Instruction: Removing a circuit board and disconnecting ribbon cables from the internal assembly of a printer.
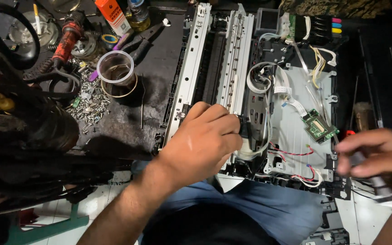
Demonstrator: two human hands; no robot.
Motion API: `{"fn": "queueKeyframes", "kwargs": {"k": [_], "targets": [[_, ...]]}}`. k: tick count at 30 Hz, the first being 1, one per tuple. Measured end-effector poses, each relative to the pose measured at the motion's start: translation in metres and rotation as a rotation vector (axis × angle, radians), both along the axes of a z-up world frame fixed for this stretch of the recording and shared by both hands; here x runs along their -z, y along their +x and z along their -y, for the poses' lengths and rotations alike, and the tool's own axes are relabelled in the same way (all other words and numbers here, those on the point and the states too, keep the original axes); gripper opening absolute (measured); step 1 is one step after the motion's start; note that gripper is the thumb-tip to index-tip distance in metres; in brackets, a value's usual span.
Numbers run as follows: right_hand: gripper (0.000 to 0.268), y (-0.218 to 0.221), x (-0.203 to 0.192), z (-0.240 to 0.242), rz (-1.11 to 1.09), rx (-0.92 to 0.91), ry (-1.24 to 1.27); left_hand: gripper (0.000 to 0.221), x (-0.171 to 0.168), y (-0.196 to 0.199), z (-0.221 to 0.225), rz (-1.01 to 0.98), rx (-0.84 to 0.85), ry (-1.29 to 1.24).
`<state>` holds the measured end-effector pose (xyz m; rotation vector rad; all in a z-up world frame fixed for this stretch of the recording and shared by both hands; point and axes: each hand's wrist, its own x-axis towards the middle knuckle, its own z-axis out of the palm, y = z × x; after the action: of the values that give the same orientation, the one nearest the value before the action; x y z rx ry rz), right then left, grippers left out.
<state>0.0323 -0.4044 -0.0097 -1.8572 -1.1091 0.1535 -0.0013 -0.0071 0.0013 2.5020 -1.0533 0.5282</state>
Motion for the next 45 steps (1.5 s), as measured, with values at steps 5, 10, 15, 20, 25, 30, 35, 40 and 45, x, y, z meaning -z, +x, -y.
{"fn": "queueKeyframes", "kwargs": {"k": [5,10,15,20,25,30,35,40,45], "targets": [[0.059,-0.028,-0.075,-0.075,-0.114,0.145,-0.352,0.013,0.003,-0.006,0.005,0.06,-0.071,-0.038],[0.097,-0.01,-0.092,-0.108,-0.063,-0.001,-0.39,0.016,0.01,-0.012,0.01,0.096,-0.137,-0.06],[0.105,-0.002,-0.091,-0.12,-0.257,-0.011,-0.88,0.014,0.015,-0.016,0.015,0.157,-0.239,-0.159],[0.102,-0.004,-0.086,-0.123,-0.232,-0.037,-0.886,0.017,0.018,-0.018,0.016,0.15,-0.3,-0.178],[0.111,-0.017,-0.083,-0.118,-0.16,0.04,-0.903,0.02,0.017,-0.019,0.02,0.188,-0.312,-0.208],[0.065,-0.015,-0.051,-0.049,0.079,0.208,-0.222,0.017,0.021,-0.02,0.017,0.133,-0.247,-0.153],[0.051,-0.006,-0.035,-0.037,-0.051,0.262,-0.058,0.018,0.025,-0.017,0.016,0.13,-0.229,-0.199],[0.029,-0.006,-0.027,-0.043,-0.094,0.185,0.031,0.014,0.028,-0.016,0.014,0.112,-0.196,-0.234],[0.024,-0.011,-0.022,-0.043,-0.228,0.2,0.154,0.017,0.027,-0.015,0.013,0.158,-0.221,-0.259]]}}
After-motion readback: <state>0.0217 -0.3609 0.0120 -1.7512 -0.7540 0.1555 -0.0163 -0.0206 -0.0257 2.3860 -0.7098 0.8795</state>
